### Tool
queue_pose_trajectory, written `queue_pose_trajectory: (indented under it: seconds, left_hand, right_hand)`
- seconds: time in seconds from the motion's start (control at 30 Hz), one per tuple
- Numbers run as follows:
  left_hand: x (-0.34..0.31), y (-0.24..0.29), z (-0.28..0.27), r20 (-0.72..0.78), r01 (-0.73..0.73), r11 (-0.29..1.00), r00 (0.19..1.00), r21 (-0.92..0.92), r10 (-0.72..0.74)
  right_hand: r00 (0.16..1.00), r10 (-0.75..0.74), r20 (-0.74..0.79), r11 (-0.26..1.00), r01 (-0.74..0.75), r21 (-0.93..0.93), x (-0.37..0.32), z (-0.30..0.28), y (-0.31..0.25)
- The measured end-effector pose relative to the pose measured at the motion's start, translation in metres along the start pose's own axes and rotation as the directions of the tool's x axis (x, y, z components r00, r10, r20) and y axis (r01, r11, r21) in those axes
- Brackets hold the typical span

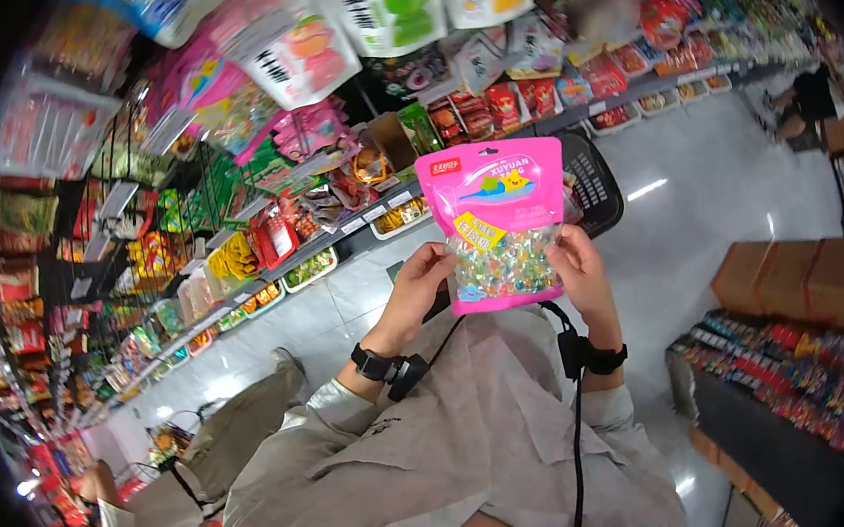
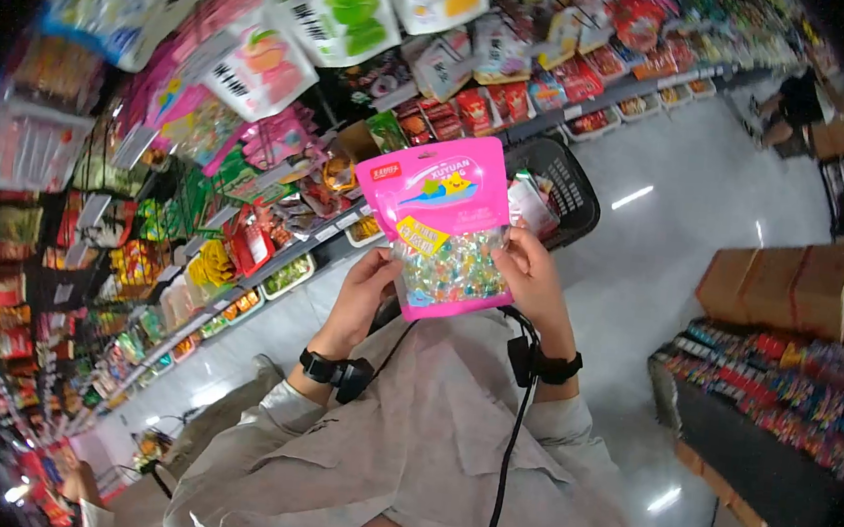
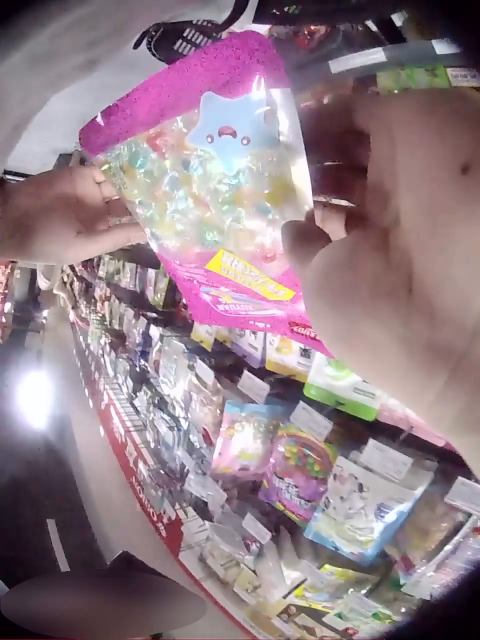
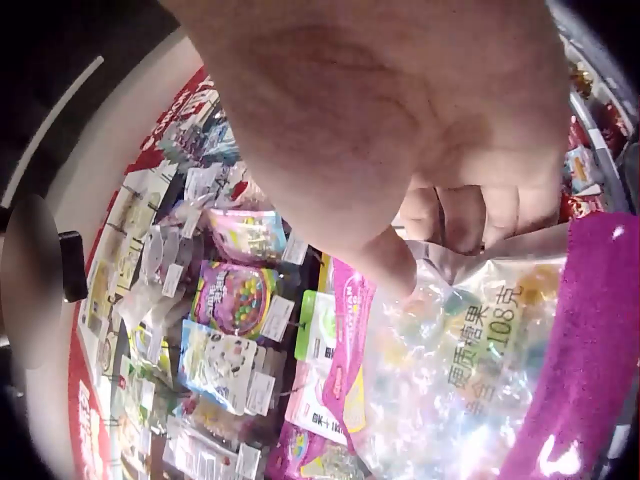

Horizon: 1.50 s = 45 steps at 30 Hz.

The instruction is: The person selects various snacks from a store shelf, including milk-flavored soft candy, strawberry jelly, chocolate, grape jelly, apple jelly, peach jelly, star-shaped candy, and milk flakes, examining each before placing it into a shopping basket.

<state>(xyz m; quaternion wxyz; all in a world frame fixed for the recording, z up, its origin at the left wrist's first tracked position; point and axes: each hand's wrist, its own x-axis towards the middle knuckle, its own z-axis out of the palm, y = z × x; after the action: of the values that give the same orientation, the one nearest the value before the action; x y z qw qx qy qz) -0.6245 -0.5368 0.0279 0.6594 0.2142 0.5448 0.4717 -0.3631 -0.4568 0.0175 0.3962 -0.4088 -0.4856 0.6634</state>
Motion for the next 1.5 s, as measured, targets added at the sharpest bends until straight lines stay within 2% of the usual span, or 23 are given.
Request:
queue_pose_trajectory:
  seconds: [0.13, 0.23, 0.27, 0.33, 0.4, 0.47, 0.53, 0.57, 0.63, 0.73, 0.83, 0.9, 0.97, 1.0, 1.07, 1.1, 1.2, 1.23, 1.33, 1.37, 1.47, 1.5]
  left_hand:
    - [0.010, -0.014, 0.039, -0.076, 0.070, 0.996, 0.995, 0.056, -0.066]
    - [0.004, 0.001, 0.086, -0.118, 0.092, 0.989, 0.987, -0.112, -0.105]
    - [0.006, 0.001, 0.089, -0.048, 0.147, 0.973, 0.986, -0.176, -0.157]
    - [0.008, 0.005, 0.089, 0.101, 0.264, 0.923, 0.964, -0.278, -0.246]
    - [0.001, 0.007, 0.088, 0.328, 0.363, 0.811, 0.917, -0.459, -0.225]
    - [-0.006, 0.008, 0.088, 0.530, 0.477, 0.647, 0.838, -0.595, -0.130]
    - [-0.003, 0.006, 0.088, 0.584, 0.466, 0.652, 0.811, -0.598, -0.044]
    - [0.002, -0.003, 0.083, 0.583, 0.439, 0.666, 0.812, -0.603, -0.008]
    - [0.000, -0.006, 0.083, 0.558, 0.378, 0.701, 0.829, -0.605, 0.034]
    - [-0.007, 0.005, 0.082, 0.496, 0.372, 0.760, 0.865, -0.533, -0.076]
    - [0.001, -0.003, 0.066, 0.547, 0.395, 0.753, 0.835, -0.526, -0.057]
    - [0.002, -0.007, 0.058, 0.311, 0.396, 0.673, 0.917, -0.625, -0.251]
    - [0.008, -0.002, 0.051, 0.306, 0.244, 0.877, 0.945, -0.413, -0.118]
    - [0.010, 0.016, 0.068, 0.159, 0.129, 0.944, 0.984, -0.304, -0.083]
    - [0.022, 0.005, 0.054, 0.076, 0.059, 0.971, 0.996, -0.233, -0.043]
    - [0.022, 0.006, 0.051, 0.084, 0.058, 0.979, 0.996, -0.197, -0.043]
    - [0.024, 0.010, 0.043, 0.124, 0.069, 0.992, 0.991, -0.103, -0.056]
    - [0.025, 0.008, 0.038, 0.147, 0.089, 0.993, 0.986, -0.076, -0.078]
    - [0.029, -0.002, 0.022, 0.185, 0.144, 0.988, 0.974, -0.055, -0.132]
    - [0.032, -0.004, 0.019, 0.190, 0.170, 0.983, 0.969, -0.066, -0.154]
    - [0.040, -0.017, 0.012, 0.217, 0.224, 0.974, 0.953, -0.027, -0.213]
    - [0.046, -0.020, 0.010, 0.227, 0.229, 0.974, 0.948, 0.001, -0.223]
  right_hand:
    - [0.996, 0.084, -0.037, 0.996, -0.083, 0.014, -0.013, -0.031, -0.016]
    - [0.990, 0.088, 0.114, 0.993, -0.095, 0.065, -0.026, -0.038, -0.045]
    - [0.981, 0.083, 0.173, 0.991, -0.100, 0.091, -0.028, -0.037, -0.057]
    - [0.901, 0.003, 0.434, 0.984, -0.080, 0.159, -0.023, -0.038, -0.079]
    - [0.782, -0.059, 0.620, 0.980, -0.072, 0.185, -0.010, -0.038, -0.089]
    - [0.823, -0.041, 0.566, 0.994, -0.026, 0.110, -0.002, -0.035, -0.088]
    - [0.870, -0.012, 0.493, 1.000, 0.022, -0.013, 0.005, -0.031, -0.086]
    - [0.884, -0.018, 0.466, 0.999, -0.004, 0.048, 0.005, -0.032, -0.081]
    - [0.887, -0.009, 0.461, 0.999, -0.016, 0.051, 0.006, -0.033, -0.077]
    - [0.885, 0.034, 0.465, 0.998, -0.054, 0.029, 0.004, -0.037, -0.076]
    - [0.894, 0.047, 0.446, 0.998, -0.063, 0.022, 0.003, -0.036, -0.070]
    - [0.904, 0.065, 0.423, 0.997, -0.074, 0.006, 0.001, -0.032, -0.070]
    - [0.945, 0.066, 0.320, 0.993, -0.095, 0.075, -0.004, -0.023, -0.070]
    - [0.962, 0.067, 0.266, 0.989, -0.099, 0.109, -0.005, -0.019, -0.070]
    - [0.986, 0.110, 0.126, 0.988, -0.122, 0.093, -0.004, -0.018, -0.053]
    - [0.989, 0.134, 0.055, 0.987, -0.138, 0.086, -0.005, -0.017, -0.042]
    - [0.988, 0.154, -0.031, 0.966, -0.157, -0.207, -0.012, -0.016, -0.022]
    - [0.993, 0.104, -0.052, 0.950, -0.115, -0.291, -0.014, -0.015, -0.013]
    - [0.994, 0.040, -0.107, 0.972, -0.063, -0.227, -0.023, 0.004, -0.015]
    - [0.997, -0.020, -0.075, 0.948, -0.005, -0.317, -0.027, 0.003, -0.009]
    - [0.935, 0.261, -0.241, 0.921, -0.316, -0.228, -0.042, 0.015, -0.033]
    - [0.937, 0.223, -0.267, 0.938, -0.281, -0.202, -0.046, 0.014, -0.031]
